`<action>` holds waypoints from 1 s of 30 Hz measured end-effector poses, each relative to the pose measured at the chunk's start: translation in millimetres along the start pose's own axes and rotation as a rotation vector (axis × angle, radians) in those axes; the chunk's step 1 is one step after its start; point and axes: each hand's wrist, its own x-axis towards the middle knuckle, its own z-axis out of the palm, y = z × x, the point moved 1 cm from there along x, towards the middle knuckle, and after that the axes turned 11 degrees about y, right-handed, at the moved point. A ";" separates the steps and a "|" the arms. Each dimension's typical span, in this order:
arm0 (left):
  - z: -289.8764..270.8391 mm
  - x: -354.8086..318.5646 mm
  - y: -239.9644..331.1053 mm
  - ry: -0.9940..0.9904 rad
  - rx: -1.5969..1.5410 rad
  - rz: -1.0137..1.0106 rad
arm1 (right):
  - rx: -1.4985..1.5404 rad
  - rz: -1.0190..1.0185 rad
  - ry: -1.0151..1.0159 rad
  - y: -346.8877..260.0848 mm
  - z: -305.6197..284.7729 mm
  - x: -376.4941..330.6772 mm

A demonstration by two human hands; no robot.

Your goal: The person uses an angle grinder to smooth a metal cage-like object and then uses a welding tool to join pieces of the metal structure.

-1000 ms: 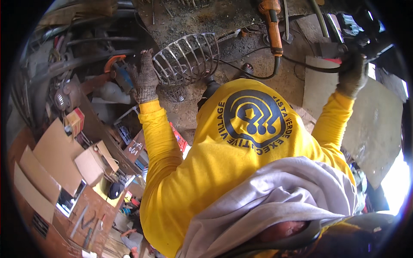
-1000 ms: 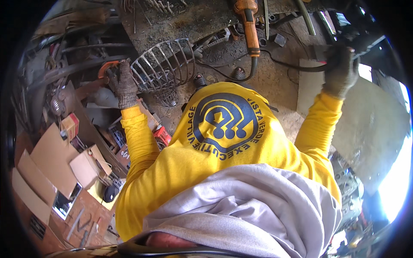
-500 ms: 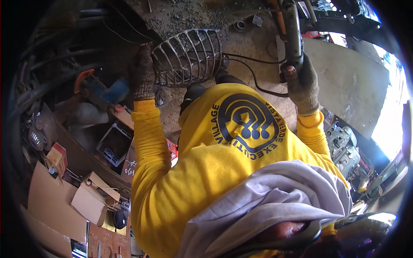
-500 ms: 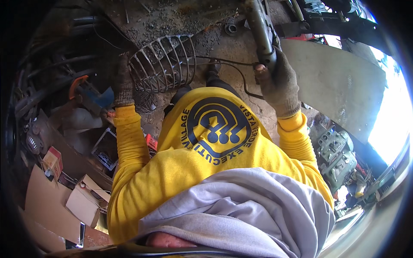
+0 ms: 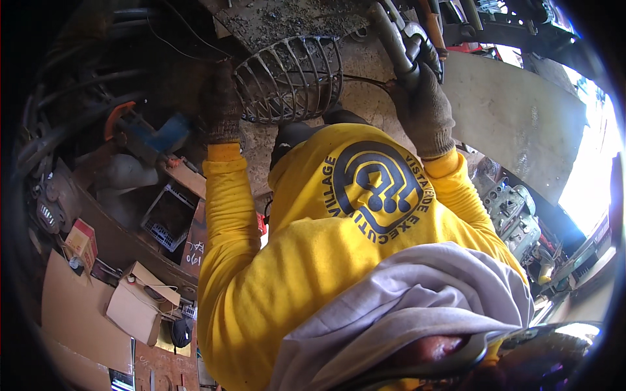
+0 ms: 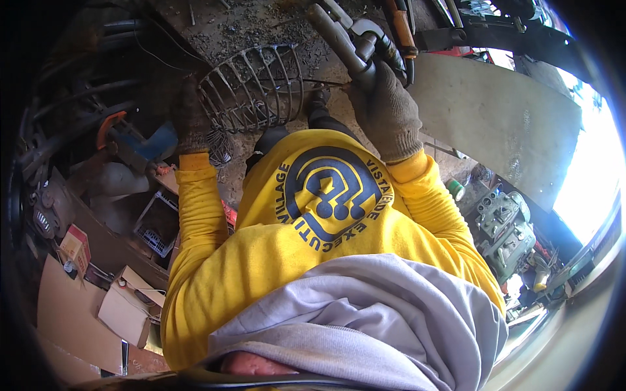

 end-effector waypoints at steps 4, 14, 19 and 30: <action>-0.8 -0.5 -14.9 0.041 0.287 0.491 | 0.012 -0.058 0.069 -3.2 -1.0 3.0; 5.9 -2.4 -23.6 0.150 0.350 0.788 | -0.037 -0.097 0.060 -5.8 -5.8 11.6; 9.5 -1.2 -13.2 0.161 0.202 0.701 | -0.077 -0.080 0.046 -0.8 -8.8 12.9; 8.1 -8.0 1.7 0.051 0.126 0.523 | -0.074 -0.113 0.101 -1.0 -12.0 10.4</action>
